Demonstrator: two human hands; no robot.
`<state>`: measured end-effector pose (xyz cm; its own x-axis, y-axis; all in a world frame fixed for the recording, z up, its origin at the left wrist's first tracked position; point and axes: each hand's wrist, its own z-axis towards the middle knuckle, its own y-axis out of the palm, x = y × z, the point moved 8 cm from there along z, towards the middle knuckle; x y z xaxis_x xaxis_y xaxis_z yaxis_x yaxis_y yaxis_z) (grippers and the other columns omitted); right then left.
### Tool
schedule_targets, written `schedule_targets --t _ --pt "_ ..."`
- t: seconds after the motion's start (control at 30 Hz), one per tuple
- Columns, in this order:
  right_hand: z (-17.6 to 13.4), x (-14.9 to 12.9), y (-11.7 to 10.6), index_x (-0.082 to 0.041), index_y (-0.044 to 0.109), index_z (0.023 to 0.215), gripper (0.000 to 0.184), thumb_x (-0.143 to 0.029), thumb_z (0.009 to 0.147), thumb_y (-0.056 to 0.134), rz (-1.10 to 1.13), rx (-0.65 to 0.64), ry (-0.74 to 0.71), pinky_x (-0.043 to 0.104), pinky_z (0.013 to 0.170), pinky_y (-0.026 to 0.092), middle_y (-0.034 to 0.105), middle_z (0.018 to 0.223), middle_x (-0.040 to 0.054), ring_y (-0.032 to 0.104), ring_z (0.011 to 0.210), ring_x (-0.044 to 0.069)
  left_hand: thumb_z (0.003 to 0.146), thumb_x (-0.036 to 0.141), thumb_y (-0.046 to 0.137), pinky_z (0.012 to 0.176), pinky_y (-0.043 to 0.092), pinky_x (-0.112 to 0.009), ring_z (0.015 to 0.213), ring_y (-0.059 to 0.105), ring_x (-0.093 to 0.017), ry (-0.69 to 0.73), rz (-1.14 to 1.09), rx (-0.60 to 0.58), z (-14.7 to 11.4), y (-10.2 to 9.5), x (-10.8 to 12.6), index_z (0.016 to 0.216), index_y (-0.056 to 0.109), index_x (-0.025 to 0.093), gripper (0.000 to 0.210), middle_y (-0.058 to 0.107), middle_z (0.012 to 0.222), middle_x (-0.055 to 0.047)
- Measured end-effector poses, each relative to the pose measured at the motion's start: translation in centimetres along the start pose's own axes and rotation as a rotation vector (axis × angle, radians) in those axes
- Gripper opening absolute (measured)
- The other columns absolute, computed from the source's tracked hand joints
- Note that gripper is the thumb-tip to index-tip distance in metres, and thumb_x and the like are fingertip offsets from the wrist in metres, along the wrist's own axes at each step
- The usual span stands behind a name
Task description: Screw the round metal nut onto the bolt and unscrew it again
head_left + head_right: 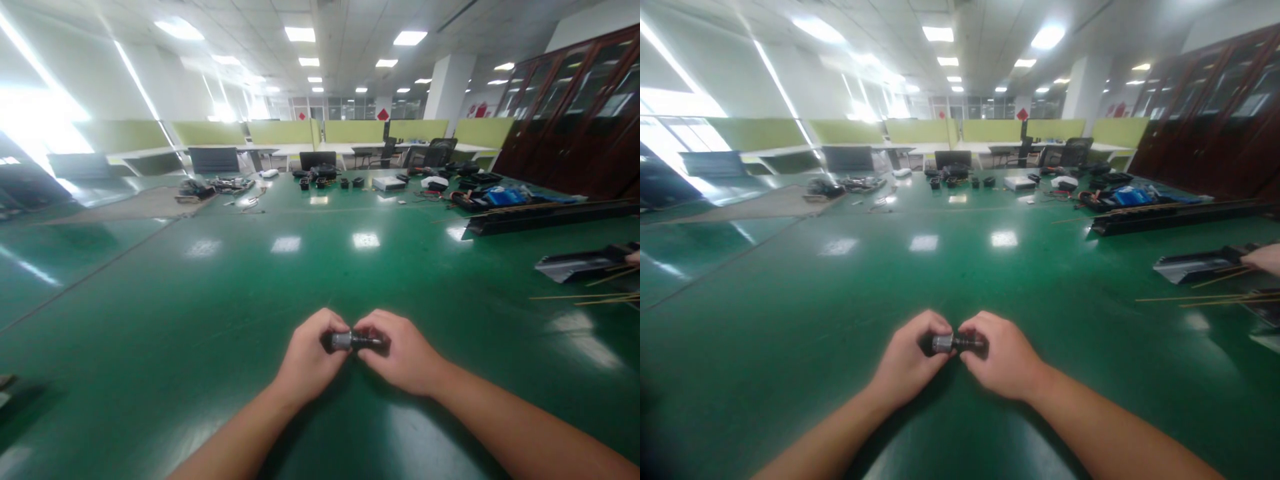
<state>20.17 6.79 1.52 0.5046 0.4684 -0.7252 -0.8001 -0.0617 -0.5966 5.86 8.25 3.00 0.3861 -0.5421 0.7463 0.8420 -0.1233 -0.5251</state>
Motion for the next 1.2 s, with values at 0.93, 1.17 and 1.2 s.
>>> schedule_targets --t 0.93,1.17,1.2 --pt "-0.1 -0.5 0.0 -0.020 0.067 0.090 0.020 -0.006 0.076 0.064 0.046 0.016 -0.057 0.025 0.070 0.046 0.064 0.088 0.0012 0.060 0.080 0.015 0.070 0.015 0.076 0.071 0.044 -0.026 0.078 0.059 -0.014 -0.049 -0.015 -0.041 -0.3 0.6 -1.1 0.082 0.061 0.018 0.020 0.064 0.085 0.000" --pt "-0.1 -0.3 0.1 -0.020 0.068 0.091 0.016 -0.012 0.078 0.067 0.043 0.002 -0.052 0.026 0.070 0.046 0.066 0.088 0.0014 0.060 0.078 0.015 0.071 0.015 0.074 0.071 0.044 -0.025 0.077 0.060 -0.014 -0.041 -0.011 -0.030 -0.2 0.5 -0.7 0.082 0.061 0.018 0.017 0.064 0.084 0.000" --pt "-0.1 -0.2 0.1 -0.020 0.068 0.091 0.015 -0.012 0.078 0.067 0.041 -0.001 -0.046 0.026 0.069 0.046 0.066 0.087 0.0013 0.060 0.078 0.015 0.071 0.015 0.073 0.070 0.044 -0.025 0.077 0.060 -0.014 -0.040 -0.008 -0.032 -0.2 0.5 -0.7 0.082 0.061 0.018 0.016 0.064 0.084 0.001"
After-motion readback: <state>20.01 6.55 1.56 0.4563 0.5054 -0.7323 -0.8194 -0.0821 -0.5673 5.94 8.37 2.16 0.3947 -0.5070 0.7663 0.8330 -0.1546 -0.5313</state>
